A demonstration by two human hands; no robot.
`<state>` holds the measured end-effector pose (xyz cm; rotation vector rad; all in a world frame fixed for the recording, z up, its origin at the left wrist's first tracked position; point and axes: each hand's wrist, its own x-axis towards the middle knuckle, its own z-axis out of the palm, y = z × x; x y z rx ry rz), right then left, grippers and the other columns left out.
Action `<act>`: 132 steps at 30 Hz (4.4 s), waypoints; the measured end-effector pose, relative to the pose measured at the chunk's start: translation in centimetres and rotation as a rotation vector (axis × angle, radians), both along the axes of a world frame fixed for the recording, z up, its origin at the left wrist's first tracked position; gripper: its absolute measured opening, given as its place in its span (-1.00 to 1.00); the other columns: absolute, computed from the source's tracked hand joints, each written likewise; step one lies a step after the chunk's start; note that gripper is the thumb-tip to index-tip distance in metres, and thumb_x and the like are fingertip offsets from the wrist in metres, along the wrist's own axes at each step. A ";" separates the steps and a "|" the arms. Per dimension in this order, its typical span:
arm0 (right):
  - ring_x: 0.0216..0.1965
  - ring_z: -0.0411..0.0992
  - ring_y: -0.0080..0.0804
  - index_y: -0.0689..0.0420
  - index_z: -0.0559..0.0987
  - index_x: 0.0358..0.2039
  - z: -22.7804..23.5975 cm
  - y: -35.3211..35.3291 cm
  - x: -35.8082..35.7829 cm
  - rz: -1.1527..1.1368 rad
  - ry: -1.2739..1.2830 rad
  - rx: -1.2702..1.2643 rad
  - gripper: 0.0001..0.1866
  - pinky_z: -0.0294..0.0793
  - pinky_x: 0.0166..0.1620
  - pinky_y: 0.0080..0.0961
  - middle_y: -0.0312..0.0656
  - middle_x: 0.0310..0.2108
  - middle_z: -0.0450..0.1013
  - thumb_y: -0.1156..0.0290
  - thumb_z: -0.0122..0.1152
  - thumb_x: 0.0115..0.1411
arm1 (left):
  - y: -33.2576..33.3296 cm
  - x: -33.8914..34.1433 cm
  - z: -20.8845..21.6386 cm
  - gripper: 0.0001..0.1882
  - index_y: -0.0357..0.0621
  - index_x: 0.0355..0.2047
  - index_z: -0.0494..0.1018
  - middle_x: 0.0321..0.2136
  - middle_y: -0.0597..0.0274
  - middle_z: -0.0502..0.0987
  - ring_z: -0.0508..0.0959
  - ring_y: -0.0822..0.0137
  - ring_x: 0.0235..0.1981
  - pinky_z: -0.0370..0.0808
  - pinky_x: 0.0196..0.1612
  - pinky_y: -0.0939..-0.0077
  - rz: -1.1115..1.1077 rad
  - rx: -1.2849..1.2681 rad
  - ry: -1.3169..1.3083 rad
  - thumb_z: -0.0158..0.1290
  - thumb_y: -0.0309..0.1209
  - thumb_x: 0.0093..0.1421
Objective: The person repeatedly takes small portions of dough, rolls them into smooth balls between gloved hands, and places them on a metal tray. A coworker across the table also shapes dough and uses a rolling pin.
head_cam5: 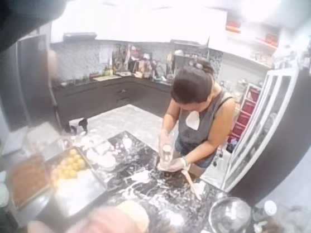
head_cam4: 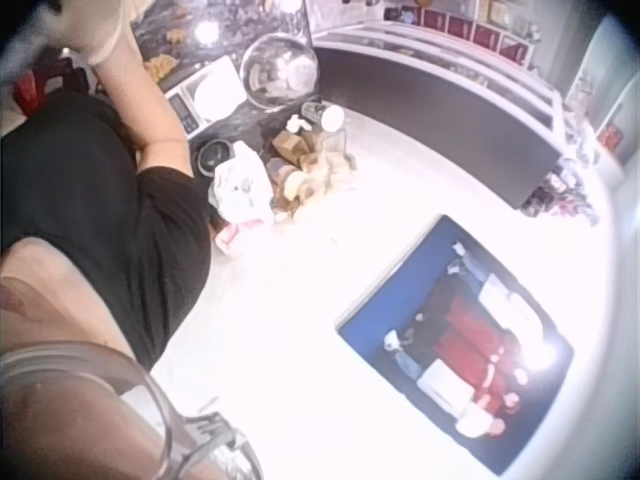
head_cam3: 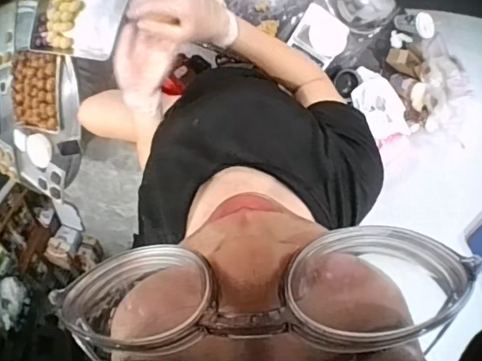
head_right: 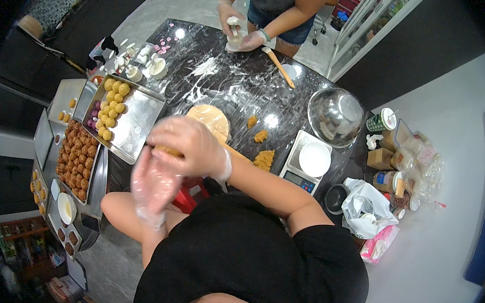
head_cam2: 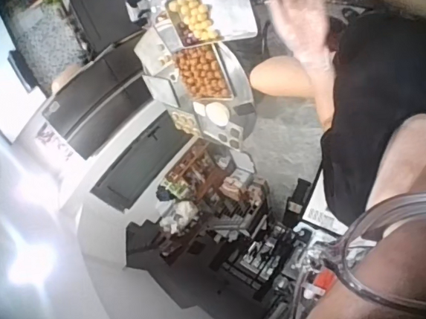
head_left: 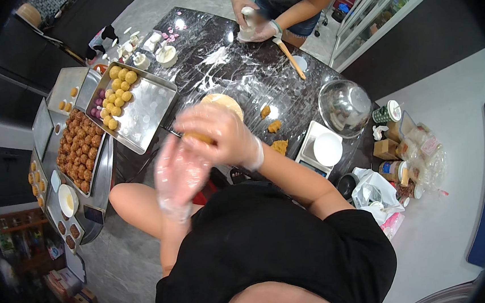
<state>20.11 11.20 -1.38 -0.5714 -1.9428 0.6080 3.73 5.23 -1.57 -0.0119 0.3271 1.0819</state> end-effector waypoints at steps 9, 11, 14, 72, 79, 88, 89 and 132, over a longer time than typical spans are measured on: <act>-0.04 0.51 0.01 0.21 0.62 -0.18 0.2 -0.4 -0.9 -0.043 0.117 0.001 -0.68 0.50 0.03 -0.17 -0.05 -0.09 0.55 0.42 0.34 0.01 | -0.1 -1.7 -2.3 -0.38 -0.19 0.34 0.09 0.24 -0.10 0.31 0.38 0.04 0.24 0.36 0.28 0.10 -0.075 0.050 -0.233 -0.27 -0.03 0.44; -0.06 0.53 -0.03 0.21 0.63 -0.21 0.8 -2.5 -1.1 0.011 0.114 0.103 -0.70 0.50 0.03 -0.18 -0.07 -0.14 0.56 0.43 0.34 0.00 | 0.6 -2.1 0.3 -0.38 -0.21 0.34 0.08 0.24 -0.14 0.29 0.36 0.01 0.26 0.30 0.32 0.08 -0.139 0.146 -0.169 -0.28 -0.04 0.45; -0.09 0.54 -0.08 0.19 0.63 -0.25 1.4 -3.1 -2.9 0.077 0.112 0.171 -0.73 0.48 0.05 -0.16 -0.09 -0.17 0.57 0.43 0.34 -0.02 | -1.2 1.6 -2.2 -0.40 -0.20 0.34 0.08 0.25 -0.12 0.29 0.33 0.05 0.28 0.26 0.34 0.11 0.098 0.282 0.113 -0.32 -0.05 0.47; 0.20 0.38 -0.07 0.21 0.45 0.18 2.1 0.4 0.5 0.104 -0.078 -0.046 -0.45 0.29 0.27 -0.13 0.07 0.15 0.41 0.24 0.19 0.21 | 3.3 0.0 0.3 -0.55 -0.25 0.23 0.25 0.20 -0.09 0.35 0.41 0.07 0.20 0.41 0.25 0.17 -0.047 0.118 -0.148 -0.24 -0.22 0.48; -0.16 0.58 -0.32 0.22 0.47 0.14 1.3 1.1 0.4 -0.126 0.015 0.021 -0.55 0.52 -0.03 -0.40 0.03 0.00 0.51 0.27 0.15 0.30 | 3.1 1.7 -0.5 -0.54 -0.11 0.24 0.24 0.19 0.03 0.36 0.38 0.14 0.21 0.38 0.25 0.20 -0.103 0.226 -0.211 -0.29 -0.12 0.49; -0.06 0.48 -0.48 0.21 0.53 0.08 -0.7 2.6 -0.3 0.082 0.414 -1.044 -0.50 0.31 0.18 -0.44 -0.10 0.03 0.52 0.14 -0.25 0.48 | 5.6 3.5 -2.1 -0.46 -0.18 0.23 0.26 0.15 -0.01 0.40 0.43 0.11 0.15 0.32 0.27 0.11 -0.050 -0.017 -0.042 -0.23 -0.03 0.46; -0.03 0.48 -0.49 0.21 0.54 0.08 -0.7 2.8 0.7 0.047 0.356 -1.022 -0.52 0.27 0.22 -0.43 -0.13 0.07 0.51 0.15 -0.26 0.48 | 5.9 3.6 -3.5 -0.47 -0.18 0.23 0.25 0.15 -0.01 0.40 0.43 0.11 0.15 0.32 0.28 0.10 -0.079 0.024 -0.108 -0.24 -0.06 0.46; -0.29 0.49 -0.37 0.11 0.59 -0.19 -18.8 14.5 14.1 -1.067 0.364 -0.702 -0.65 0.49 -0.16 -0.43 -0.19 -0.31 0.55 0.24 0.48 0.07 | 13.5 10.9 -8.8 -0.24 -0.40 0.34 0.08 0.34 -0.24 0.12 0.21 -0.04 0.34 0.18 0.37 0.14 -0.397 -0.205 0.303 -0.16 0.03 0.41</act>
